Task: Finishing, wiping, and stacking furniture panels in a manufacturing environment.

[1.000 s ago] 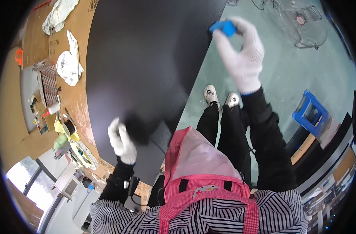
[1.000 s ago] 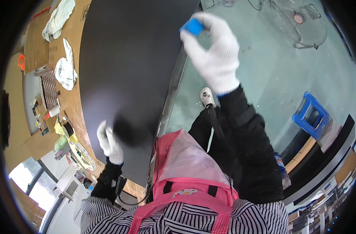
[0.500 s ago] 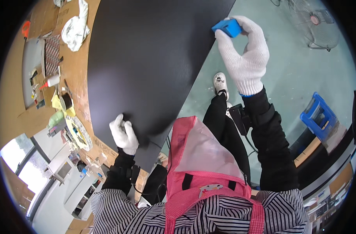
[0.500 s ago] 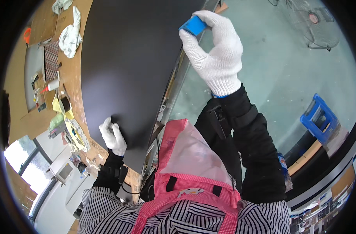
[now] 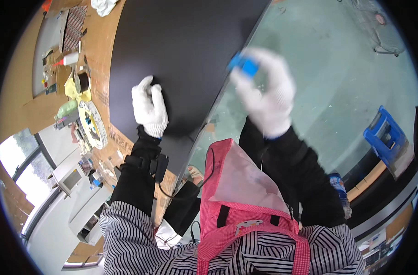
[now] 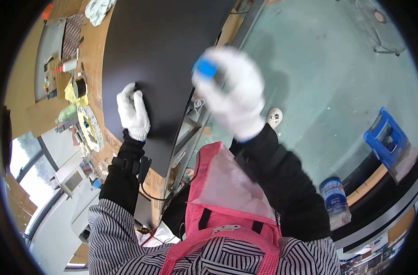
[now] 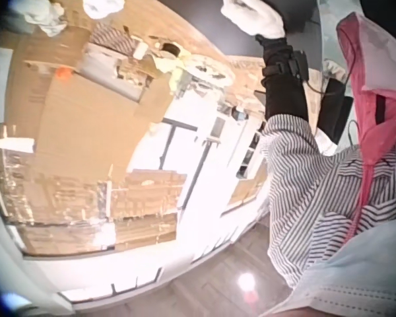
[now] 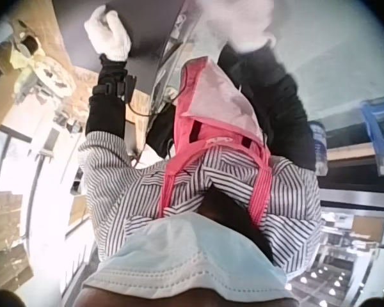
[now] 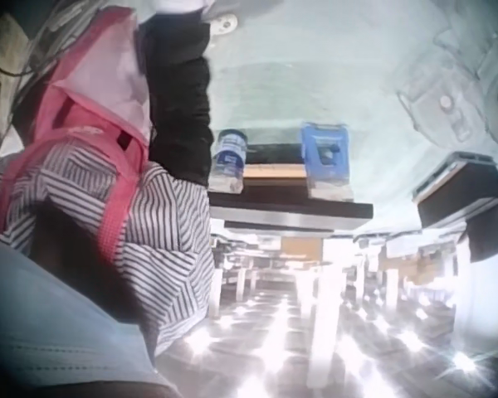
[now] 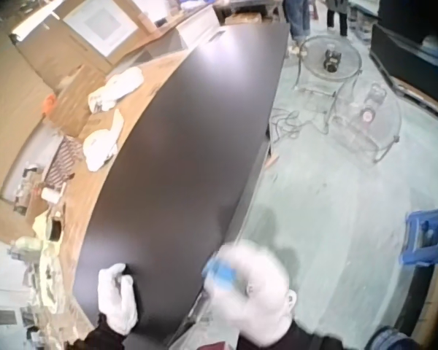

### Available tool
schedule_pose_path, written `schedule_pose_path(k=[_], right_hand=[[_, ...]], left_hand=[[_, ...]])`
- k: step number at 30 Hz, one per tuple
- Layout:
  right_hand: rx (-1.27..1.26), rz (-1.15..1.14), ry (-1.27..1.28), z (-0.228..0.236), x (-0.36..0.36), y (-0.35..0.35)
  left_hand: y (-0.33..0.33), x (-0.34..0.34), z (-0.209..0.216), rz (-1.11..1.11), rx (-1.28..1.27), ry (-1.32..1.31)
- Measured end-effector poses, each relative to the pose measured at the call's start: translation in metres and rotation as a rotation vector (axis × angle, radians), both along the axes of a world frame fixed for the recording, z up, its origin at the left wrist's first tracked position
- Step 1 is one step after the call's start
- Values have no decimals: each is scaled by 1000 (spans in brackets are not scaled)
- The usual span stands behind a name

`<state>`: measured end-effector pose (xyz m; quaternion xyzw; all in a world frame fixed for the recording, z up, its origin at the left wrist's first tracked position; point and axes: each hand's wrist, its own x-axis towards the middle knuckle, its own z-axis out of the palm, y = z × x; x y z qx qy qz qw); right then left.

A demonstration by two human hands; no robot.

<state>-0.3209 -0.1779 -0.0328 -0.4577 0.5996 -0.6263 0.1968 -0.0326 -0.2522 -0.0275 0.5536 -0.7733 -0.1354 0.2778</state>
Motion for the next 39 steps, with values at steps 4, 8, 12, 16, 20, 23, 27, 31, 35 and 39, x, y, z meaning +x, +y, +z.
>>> schedule_pose_path(k=[4, 8, 12, 16, 20, 23, 27, 31, 35, 39], right_hand=[[-154, -104, -9, -16, -9, -18], [-37, 137, 62, -10, 69, 57], [2, 473, -63, -11, 145, 127], [-28, 91, -14, -7, 118, 102], [-71, -168, 73, -18, 85, 63], [-66, -131, 112, -21, 122, 89], [-123, 24, 151, -8, 217, 157], [190, 626, -7, 11, 251, 202], [-29, -96, 16, -7, 220, 166], [-9, -191, 63, -6, 197, 131]], left_hand=[[-5, -9, -5, -21, -72, 63], [-3, -1, -6, -23, -54, 49], [-3, -7, -3, -49, -83, 75], [-7, 6, -6, -61, -124, 5], [-11, -3, -9, -129, -177, -56], [-10, -6, -6, -87, -159, -88], [-2, 5, 5, -88, -109, 36], [27, 86, 25, -216, -49, 515], [125, 156, 51, 448, 115, 714], [173, 238, -3, 513, 211, 616]])
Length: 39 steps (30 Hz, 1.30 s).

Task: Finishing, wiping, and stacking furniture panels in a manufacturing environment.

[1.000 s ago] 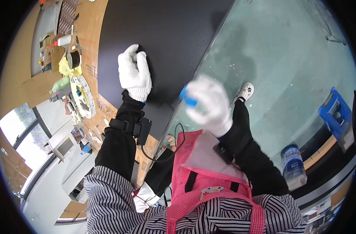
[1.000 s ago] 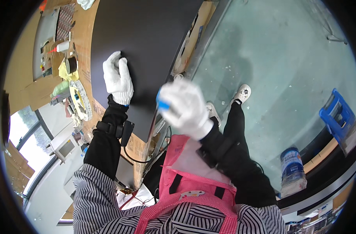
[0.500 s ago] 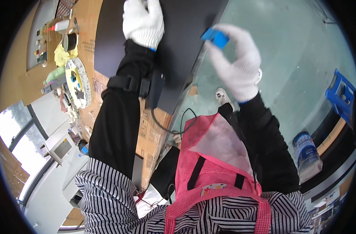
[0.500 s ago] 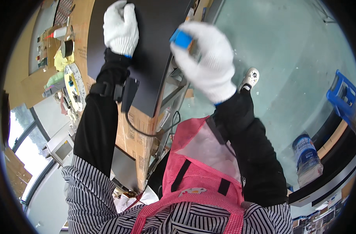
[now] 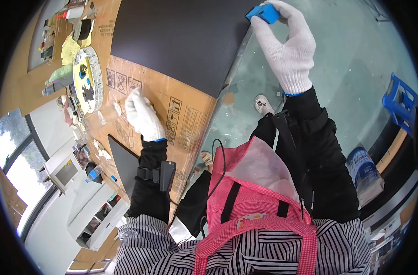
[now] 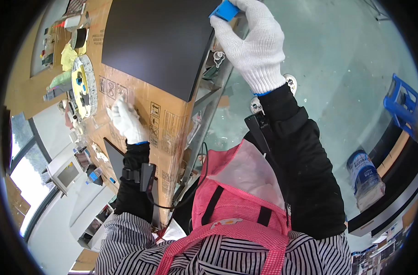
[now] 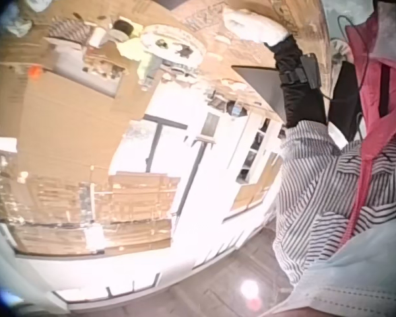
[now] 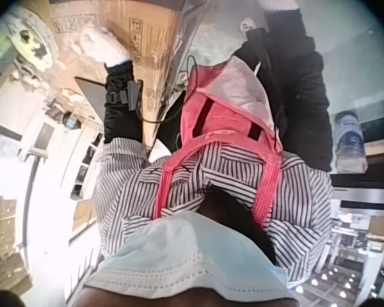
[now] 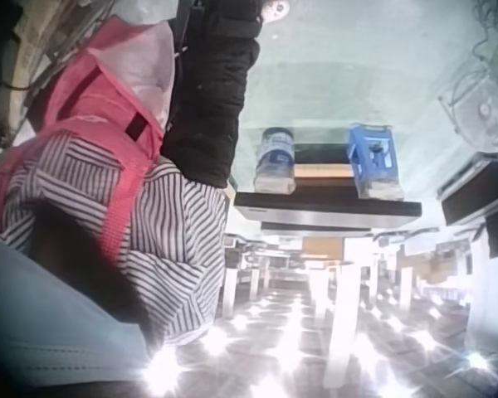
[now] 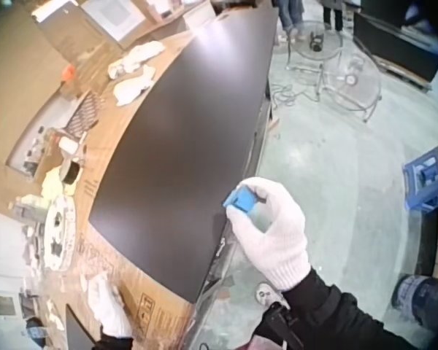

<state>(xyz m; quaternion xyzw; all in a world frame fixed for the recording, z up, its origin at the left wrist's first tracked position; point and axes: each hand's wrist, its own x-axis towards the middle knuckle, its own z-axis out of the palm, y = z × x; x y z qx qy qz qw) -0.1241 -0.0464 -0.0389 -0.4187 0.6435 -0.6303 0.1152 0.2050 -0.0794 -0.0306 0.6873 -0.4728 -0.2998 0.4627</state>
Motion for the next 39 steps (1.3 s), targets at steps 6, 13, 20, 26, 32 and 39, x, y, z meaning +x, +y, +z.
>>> schedule_pose_path(k=[6, 13, 20, 26, 32, 39], right_hand=[[-91, 226, 113, -4, 73, 60], [-3, 135, 53, 4, 60, 54], [29, 192, 85, 1, 81, 69], [-51, 417, -42, 10, 99, 95], [91, 129, 83, 6, 75, 70], [155, 695, 153, 20, 115, 132]], left_hand=[[15, 17, -15, -130, -83, -157], [15, 15, -15, -146, -133, -122], [16, 3, -11, -141, -124, -210], [16, 4, -10, -130, -111, -202], [16, 2, -17, -134, -110, -185], [16, 2, -11, -88, -17, -297]])
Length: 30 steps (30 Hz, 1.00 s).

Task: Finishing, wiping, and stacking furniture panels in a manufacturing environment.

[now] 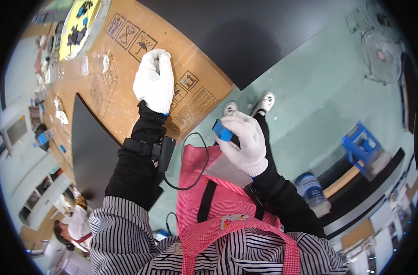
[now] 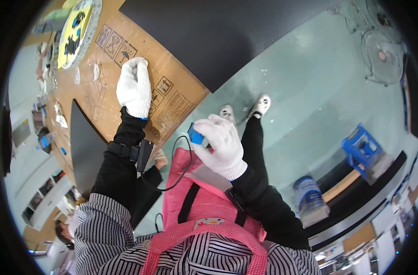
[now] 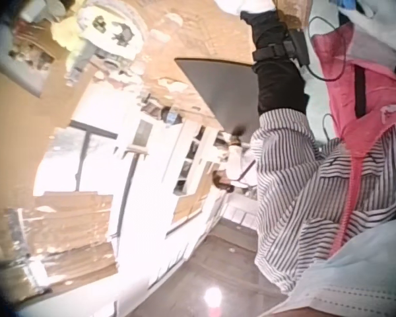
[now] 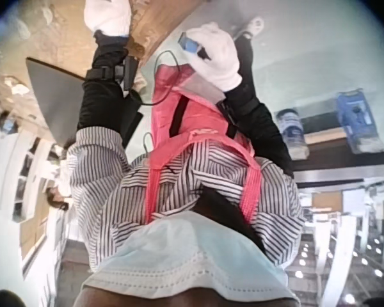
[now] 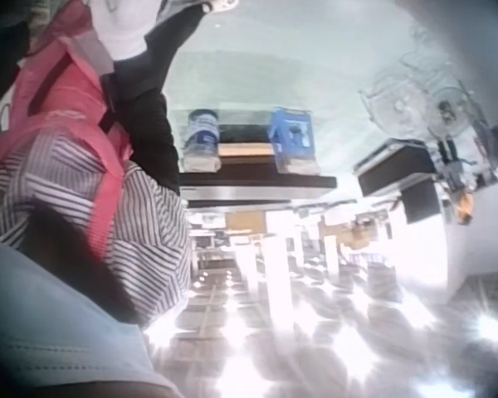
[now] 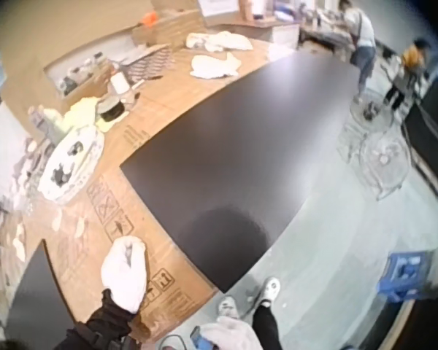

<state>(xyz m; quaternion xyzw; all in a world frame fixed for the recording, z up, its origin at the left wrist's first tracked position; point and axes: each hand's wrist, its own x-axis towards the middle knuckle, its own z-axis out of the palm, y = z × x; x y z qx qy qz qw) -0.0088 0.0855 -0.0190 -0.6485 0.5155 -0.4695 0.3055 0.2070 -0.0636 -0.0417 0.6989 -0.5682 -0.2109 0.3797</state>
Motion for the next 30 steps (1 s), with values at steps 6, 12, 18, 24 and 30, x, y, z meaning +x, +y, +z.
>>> schedule_pose_path(k=[6, 12, 18, 24, 30], right_hand=[[20, -181, 166, 38, -47, -59], [86, 244, 502, 74, -33, -154], [-25, 616, 673, 64, -13, -202], [-16, 767, 795, 68, -45, -168], [472, 499, 536, 94, -92, -64]], left_hand=[[2, 3, 17, -38, -11, -182], [3, 4, 13, -39, -84, -178], [1, 3, 10, -66, -69, -170], [2, 5, 9, -47, -36, -201], [6, 15, 13, -68, -39, -212]])
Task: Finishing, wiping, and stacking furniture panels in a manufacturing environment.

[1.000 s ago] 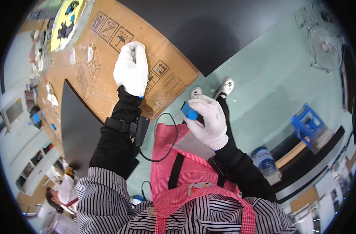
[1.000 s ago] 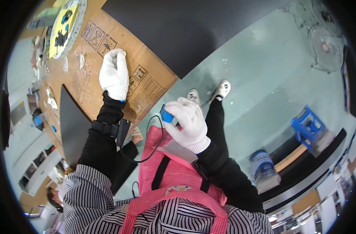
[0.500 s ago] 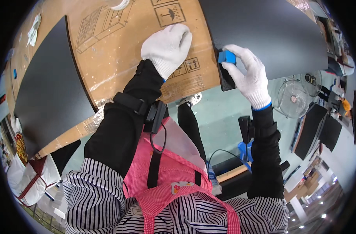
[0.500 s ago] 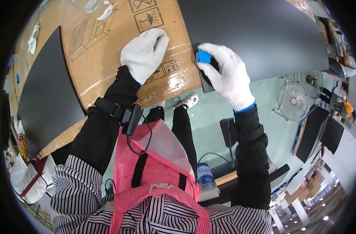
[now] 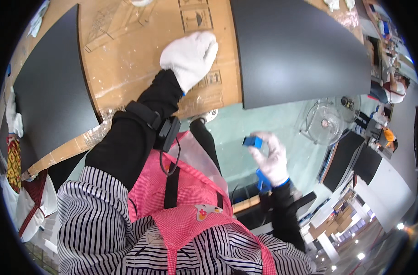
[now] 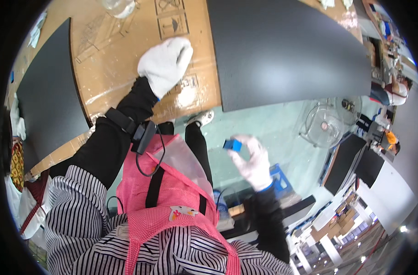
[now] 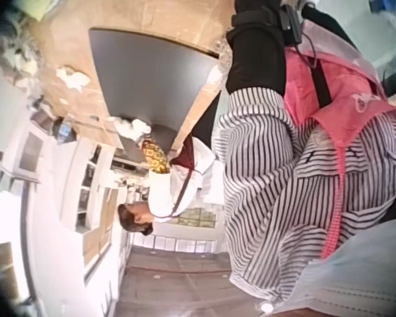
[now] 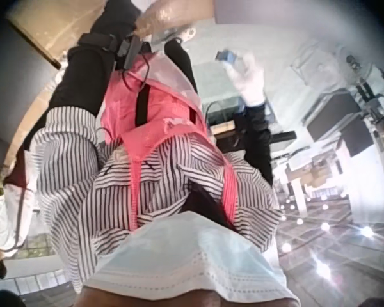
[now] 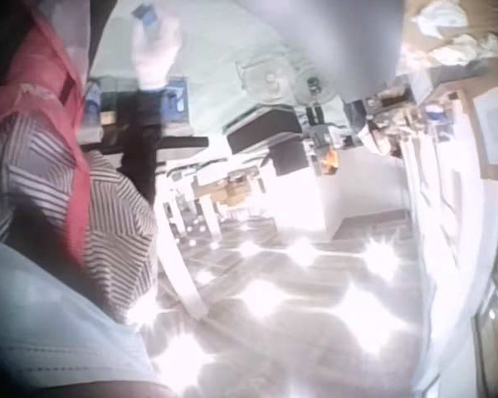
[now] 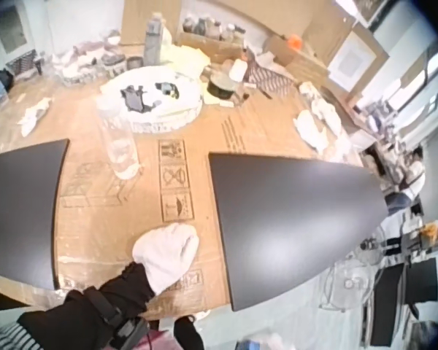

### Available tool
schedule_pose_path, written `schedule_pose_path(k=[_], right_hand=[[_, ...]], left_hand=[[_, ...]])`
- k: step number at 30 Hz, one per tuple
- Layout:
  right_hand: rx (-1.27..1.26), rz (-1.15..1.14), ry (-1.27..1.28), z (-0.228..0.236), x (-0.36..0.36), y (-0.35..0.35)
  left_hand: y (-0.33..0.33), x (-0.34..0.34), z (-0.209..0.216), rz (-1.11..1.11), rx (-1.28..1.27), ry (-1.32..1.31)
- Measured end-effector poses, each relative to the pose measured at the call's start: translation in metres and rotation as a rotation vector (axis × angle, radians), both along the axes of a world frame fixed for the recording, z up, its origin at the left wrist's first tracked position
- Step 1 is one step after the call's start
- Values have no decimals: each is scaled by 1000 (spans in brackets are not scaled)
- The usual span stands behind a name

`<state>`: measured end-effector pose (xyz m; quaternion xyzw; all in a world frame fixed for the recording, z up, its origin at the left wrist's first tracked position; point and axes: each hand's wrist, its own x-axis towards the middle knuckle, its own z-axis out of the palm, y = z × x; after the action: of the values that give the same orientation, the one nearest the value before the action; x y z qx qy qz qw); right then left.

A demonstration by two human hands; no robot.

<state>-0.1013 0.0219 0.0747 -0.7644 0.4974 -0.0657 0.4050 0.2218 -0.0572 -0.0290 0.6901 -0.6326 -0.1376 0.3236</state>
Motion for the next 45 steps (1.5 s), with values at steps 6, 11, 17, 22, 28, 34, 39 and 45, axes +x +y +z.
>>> schedule_pose_path(k=[6, 11, 17, 22, 28, 34, 39, 45], right_hand=[[307, -577, -661, -14, 32, -15], [250, -533, -545, 26, 105, -153], [289, -373, -635, 25, 213, -312], [-457, 7, -257, -24, 302, -413], [-740, 196, -13, -61, 347, -452], [-562, 181, -196, -39, 240, -426], [-522, 405, -261, -50, 45, -347], [-368, 481, -202, -35, -157, -198]], left_hand=[[-5, 1, -4, -50, 75, 111], [-8, 7, -1, -38, 157, 88], [1, 8, 1, -9, 205, -45], [-6, -7, 4, 83, 87, -69], [-8, -6, 7, 207, 62, -102], [2, -9, 6, 284, 28, -164], [-6, -21, 4, 366, 79, -176], [2, -41, -4, 734, -2, -222]])
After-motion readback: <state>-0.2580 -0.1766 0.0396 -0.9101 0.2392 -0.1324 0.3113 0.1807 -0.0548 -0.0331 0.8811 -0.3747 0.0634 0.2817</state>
